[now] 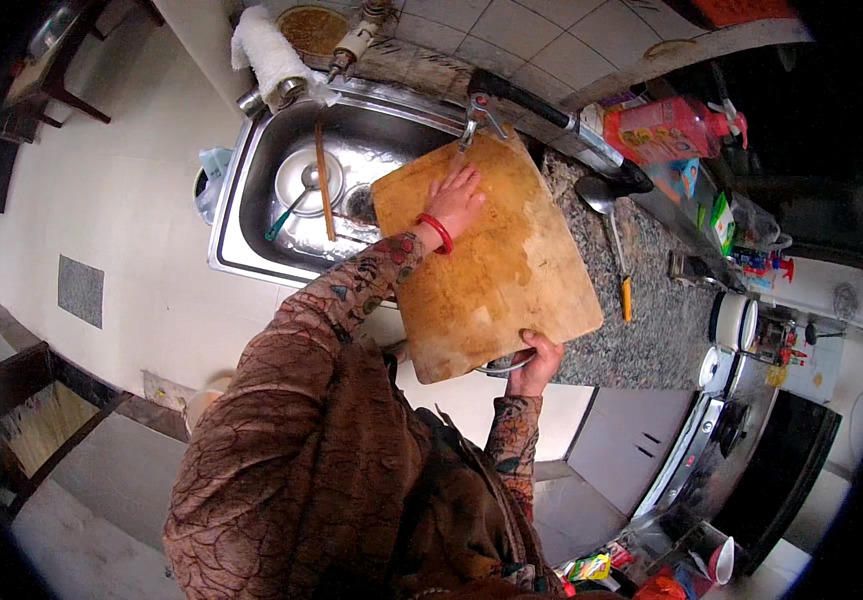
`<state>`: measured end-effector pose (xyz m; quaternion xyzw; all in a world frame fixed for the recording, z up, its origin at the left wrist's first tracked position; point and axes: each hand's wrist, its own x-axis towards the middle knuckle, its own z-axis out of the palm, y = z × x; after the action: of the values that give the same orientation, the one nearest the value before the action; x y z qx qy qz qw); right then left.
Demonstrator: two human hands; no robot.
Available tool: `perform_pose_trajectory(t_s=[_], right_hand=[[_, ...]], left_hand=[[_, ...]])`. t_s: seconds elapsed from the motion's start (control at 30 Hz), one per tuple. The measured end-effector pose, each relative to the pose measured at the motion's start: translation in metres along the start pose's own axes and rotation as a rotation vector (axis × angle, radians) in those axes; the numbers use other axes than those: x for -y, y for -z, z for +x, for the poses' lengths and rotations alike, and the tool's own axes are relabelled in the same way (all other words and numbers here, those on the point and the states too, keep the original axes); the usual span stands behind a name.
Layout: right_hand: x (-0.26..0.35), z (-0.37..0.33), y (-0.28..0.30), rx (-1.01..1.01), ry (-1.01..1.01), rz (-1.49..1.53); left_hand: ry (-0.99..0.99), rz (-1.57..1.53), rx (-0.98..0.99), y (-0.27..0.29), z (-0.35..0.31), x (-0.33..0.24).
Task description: The person touches a pan on the stove, washes raw meat in a bowl under a faucet, transfers the meat into a pot, and rinses a metal bowl and a wooden cutting board by hand. They peel small items and place them in a bowl before rinsing their hands at the sink.
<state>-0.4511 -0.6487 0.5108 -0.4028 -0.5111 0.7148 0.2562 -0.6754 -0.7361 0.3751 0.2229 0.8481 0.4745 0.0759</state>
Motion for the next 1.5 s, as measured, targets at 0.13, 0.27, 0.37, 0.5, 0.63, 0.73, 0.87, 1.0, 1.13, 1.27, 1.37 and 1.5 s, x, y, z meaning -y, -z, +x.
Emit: perform_pose_trajectory(t_s=[0.13,0.27,0.37,0.5,0.63,0.73,0.87,1.0,1.13,1.27,1.37,1.5], right_hand=[[0.01,-0.005,-0.003,-0.012,-0.052,-0.074],[0.011,-0.006,-0.006,0.026,-0.011,-0.028],[0.003,0.001,0.003,0.034,0.019,-0.036],[0.007,-0.003,-0.006,0.039,0.04,-0.006],[0.006,-0.001,-0.003,0.04,-0.001,-0.05],[0.006,0.0,0.001,0.023,-0.018,-0.071],[0.008,-0.001,-0.001,0.007,-0.036,-0.107],[0.005,-0.001,-0.002,0.03,0.015,-0.027],[0.008,-0.003,-0.007,0.042,0.012,-0.061],[0.008,-0.002,-0.002,0.013,-0.025,-0.055],[0.017,-0.01,-0.017,0.045,-0.027,-0.065],[0.015,-0.01,-0.012,0.022,-0.041,-0.115]], left_hand=[[-0.059,-0.14,-0.134,0.001,0.002,0.004],[0.08,-0.059,-0.188,0.008,0.017,-0.019],[0.143,-0.03,-0.161,0.008,0.024,-0.025],[0.239,0.04,-0.081,0.013,0.031,-0.035],[0.181,0.224,0.015,0.004,0.047,-0.025],[0.119,0.465,0.18,0.004,0.049,-0.032],[-0.121,0.248,0.101,-0.004,0.052,0.008],[0.517,-0.859,0.044,0.014,0.052,0.045],[0.402,-0.607,-0.073,0.014,0.058,0.067],[0.322,0.356,-0.217,0.031,0.035,0.01],[0.16,0.34,0.068,0.009,-0.001,-0.039],[-0.17,0.148,0.112,-0.006,-0.024,-0.068]])
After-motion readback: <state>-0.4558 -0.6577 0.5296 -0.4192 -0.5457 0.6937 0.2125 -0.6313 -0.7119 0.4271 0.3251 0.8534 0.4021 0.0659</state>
